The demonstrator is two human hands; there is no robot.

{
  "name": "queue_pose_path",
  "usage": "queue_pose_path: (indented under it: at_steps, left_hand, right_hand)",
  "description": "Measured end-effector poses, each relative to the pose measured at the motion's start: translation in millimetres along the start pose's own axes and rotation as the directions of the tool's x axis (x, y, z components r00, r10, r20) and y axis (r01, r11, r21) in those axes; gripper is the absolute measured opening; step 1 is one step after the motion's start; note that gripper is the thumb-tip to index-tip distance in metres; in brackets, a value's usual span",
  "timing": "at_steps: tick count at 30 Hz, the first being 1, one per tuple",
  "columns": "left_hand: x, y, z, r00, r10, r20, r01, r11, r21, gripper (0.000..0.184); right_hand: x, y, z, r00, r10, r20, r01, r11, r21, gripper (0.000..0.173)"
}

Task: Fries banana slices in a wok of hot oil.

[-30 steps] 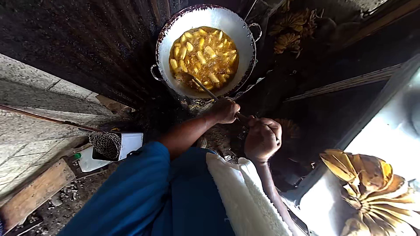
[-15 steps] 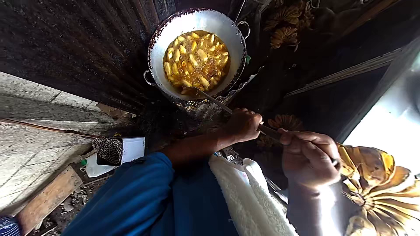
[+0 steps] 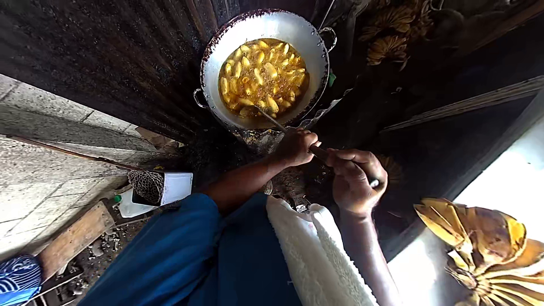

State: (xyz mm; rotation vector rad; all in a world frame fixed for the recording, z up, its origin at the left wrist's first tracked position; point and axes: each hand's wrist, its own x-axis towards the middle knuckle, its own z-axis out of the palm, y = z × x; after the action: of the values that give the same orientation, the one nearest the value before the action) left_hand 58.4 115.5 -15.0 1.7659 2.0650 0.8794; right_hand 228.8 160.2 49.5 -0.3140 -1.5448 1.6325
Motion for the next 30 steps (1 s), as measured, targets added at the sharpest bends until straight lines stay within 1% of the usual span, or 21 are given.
queue_pose_path:
  at_steps: [3,8,13,15,17,20,22,24,27,30]
  left_hand:
    - [2,14,2,1.0,0.001,-0.012,-0.001,1.0,0.001,0.029]
    - [6,66,4,0.999,-0.045,0.017,0.045,0.998,-0.038,0.026]
    - [19,117,-1,0.999,-0.04,-0.019,0.038,0.996,-0.087,0.022]
    - [23,128,-4,0.999,-0.041,-0.023,0.038,0.995,-0.092,0.021]
    - [24,117,1,0.998,-0.029,-0.05,0.023,0.994,-0.11,0.021]
    - [23,73,12,0.994,0.021,-0.104,-0.033,0.993,-0.112,0.028]
    - [19,44,15,0.993,0.022,-0.113,-0.033,0.994,-0.103,0.029]
    - [16,25,15,0.992,0.02,-0.127,-0.031,0.996,-0.086,0.03]
    - [14,25,11,0.987,0.006,-0.16,-0.02,0.996,-0.084,0.03]
    - [14,43,11,0.977,-0.004,-0.215,-0.019,0.995,-0.103,0.03]
  right_hand:
    - [0,-13,-11,1.0,0.007,0.01,-0.007,1.0,0.002,0.022]
    - [-6,-54,-42,1.0,0.012,0.022,-0.012,1.0,-0.021,0.022]
    - [-2,-101,-71,0.999,0.005,0.032,-0.003,0.996,-0.088,0.022]
    - [0,-108,-76,0.999,-0.019,0.04,0.023,0.994,-0.111,0.022]
    - [1,-100,-69,0.999,-0.007,0.037,0.012,0.993,-0.119,0.021]
    - [5,-65,-49,0.999,-0.002,0.054,0.009,0.992,-0.128,0.02]
    - [9,-42,-34,0.997,-0.018,0.071,0.026,0.992,-0.121,0.019]
    - [11,-28,-21,0.996,-0.022,0.084,0.031,0.994,-0.105,0.019]
    - [15,-32,-16,0.994,-0.011,0.108,0.023,0.994,-0.106,0.02]
    - [15,-50,-24,0.992,-0.017,0.127,0.034,0.99,-0.137,0.021]
